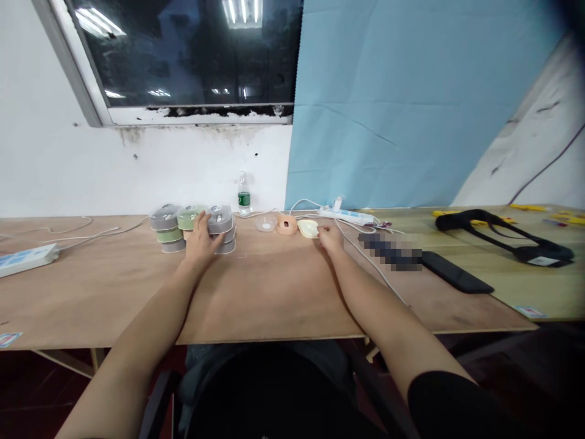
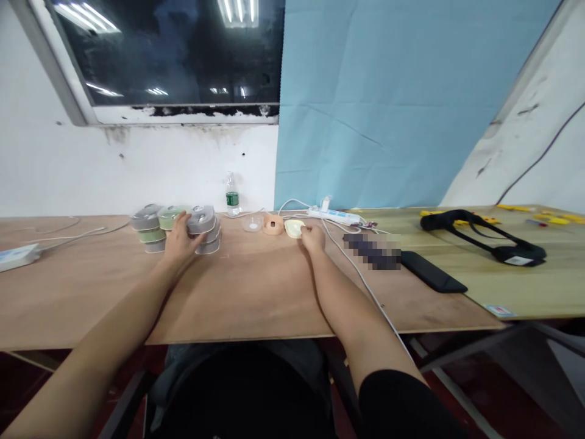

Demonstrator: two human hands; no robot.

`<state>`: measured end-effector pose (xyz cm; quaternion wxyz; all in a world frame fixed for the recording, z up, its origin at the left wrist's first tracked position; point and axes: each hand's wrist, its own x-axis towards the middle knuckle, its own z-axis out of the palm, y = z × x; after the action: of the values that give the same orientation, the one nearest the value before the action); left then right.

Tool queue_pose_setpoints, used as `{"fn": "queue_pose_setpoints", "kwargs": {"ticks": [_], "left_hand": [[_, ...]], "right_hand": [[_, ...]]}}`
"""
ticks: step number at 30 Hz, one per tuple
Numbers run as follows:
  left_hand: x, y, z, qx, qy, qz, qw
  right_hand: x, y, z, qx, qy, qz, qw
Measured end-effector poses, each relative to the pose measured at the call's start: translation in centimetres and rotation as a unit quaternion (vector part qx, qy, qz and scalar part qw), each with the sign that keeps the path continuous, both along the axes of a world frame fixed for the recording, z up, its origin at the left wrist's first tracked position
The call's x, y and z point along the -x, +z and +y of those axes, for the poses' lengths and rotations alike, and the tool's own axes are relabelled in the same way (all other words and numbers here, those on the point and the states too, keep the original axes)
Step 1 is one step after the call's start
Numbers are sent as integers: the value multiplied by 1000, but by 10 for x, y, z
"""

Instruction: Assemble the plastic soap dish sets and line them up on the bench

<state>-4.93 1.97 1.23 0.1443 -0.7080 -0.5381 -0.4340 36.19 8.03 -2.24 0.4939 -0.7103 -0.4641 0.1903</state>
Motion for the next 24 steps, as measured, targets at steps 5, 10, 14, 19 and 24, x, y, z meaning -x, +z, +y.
{"fn": "queue_pose_setpoints", "kwargs": {"ticks": [5, 10, 14, 19, 24], "left_hand": [[-4, 4, -7, -5, -34, -32, 999], [-21, 7, -18, -4, -117, -17, 993], [-44, 2, -25, 42, -179, 44, 982], [-58, -15, -21, 138, -272, 144, 942], [-51, -27, -12, 221, -271, 150, 925]], "right_hand": [[4, 0, -2, 39, 1, -123, 992], [13, 4, -6, 28, -7, -135, 990], [23, 11, -12, -35, 10, -180, 983], [51, 19, -27, -97, 170, -266, 944], [89, 18, -43, -98, 352, -314, 877]]}}
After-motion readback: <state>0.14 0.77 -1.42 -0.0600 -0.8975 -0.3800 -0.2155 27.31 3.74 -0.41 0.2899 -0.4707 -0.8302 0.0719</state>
